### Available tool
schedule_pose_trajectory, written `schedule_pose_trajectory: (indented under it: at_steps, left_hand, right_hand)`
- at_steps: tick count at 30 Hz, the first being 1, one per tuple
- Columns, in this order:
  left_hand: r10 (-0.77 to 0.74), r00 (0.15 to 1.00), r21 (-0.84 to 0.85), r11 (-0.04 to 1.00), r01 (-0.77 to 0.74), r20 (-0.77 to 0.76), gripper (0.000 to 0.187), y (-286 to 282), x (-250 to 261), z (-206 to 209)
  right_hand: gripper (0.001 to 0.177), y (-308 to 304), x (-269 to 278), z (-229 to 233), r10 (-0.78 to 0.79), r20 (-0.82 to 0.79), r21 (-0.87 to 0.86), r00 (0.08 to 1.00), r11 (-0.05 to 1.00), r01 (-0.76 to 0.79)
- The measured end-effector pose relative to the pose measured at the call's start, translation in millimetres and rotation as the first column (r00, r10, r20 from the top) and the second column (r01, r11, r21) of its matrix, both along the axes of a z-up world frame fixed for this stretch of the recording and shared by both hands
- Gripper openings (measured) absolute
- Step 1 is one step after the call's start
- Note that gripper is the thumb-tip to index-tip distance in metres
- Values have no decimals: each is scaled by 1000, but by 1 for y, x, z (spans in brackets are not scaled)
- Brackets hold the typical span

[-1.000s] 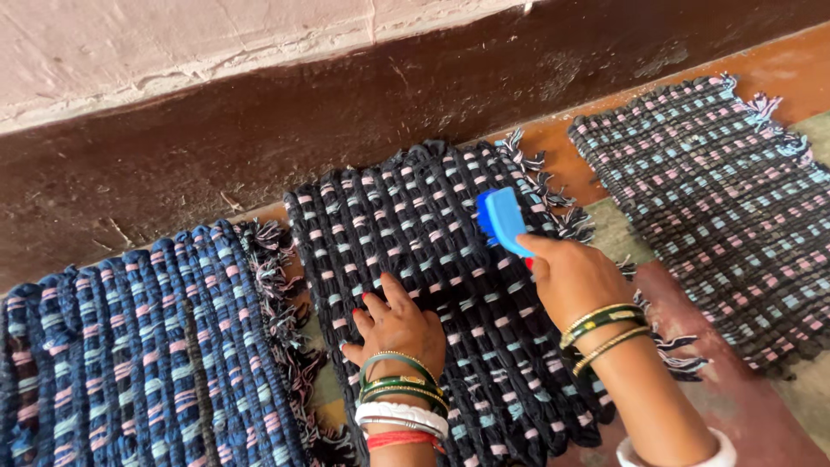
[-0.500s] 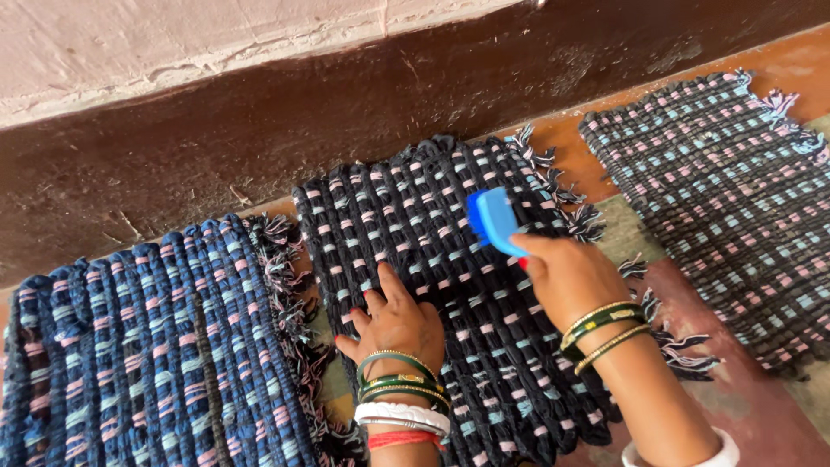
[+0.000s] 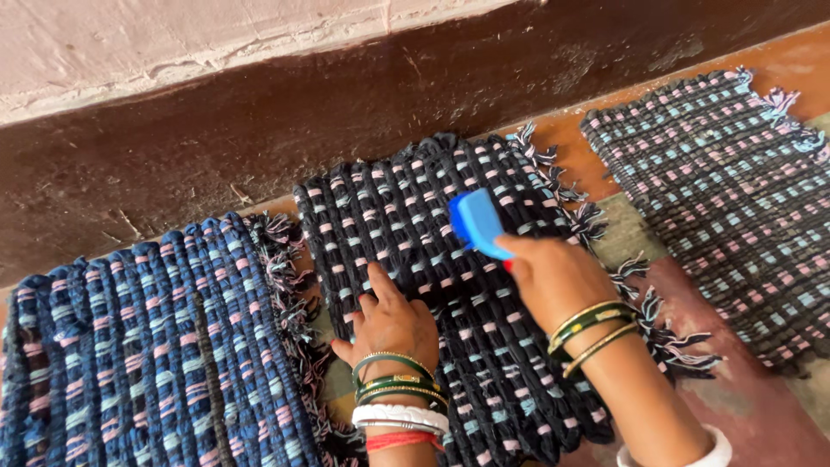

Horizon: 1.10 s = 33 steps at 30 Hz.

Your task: The person cleans floor mats using a brush and then folds them one at a time.

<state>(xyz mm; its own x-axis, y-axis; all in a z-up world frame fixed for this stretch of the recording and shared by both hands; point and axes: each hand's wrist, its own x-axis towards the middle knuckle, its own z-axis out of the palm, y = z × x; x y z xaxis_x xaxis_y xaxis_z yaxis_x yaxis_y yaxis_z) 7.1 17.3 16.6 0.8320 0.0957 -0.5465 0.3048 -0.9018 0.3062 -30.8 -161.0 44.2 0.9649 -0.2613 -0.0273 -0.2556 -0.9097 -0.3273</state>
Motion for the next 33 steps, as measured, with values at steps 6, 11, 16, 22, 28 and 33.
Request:
schedule_pose_trajectory:
  at_steps: [6,11,16,22,28,33]
  left_hand:
    - [12,1000,-8,1000,-12,25,85,1,-3,-4]
    - [22,999,-55,998,-20,34,85,7,1,-5]
    - [13,999,-16,1000,-12,51,85,2,-2,-6]
    - [65,998,-87,994,-63,25,87,10,-1,0]
    - [128,966,-9,992,-129,225,94,14,1,-4]
    - [224,800,-53,971,-235,557,88,8,0,-17]
  right_hand:
    - [30,40,6,-26,289,42,221,956,931,-291]
    - [30,27,19,-11,-31,-148,30,988,999,36]
    - [31,21,16,-10,69,74,70,995,995,-74]
    - [27,61,25,-36,315,6,219,949,926,-309]
    - [28,41,30,-1,-26,-87,-57,996,998,21]
    - [28,56,25,-8,226,-50,143,973,965,-217]
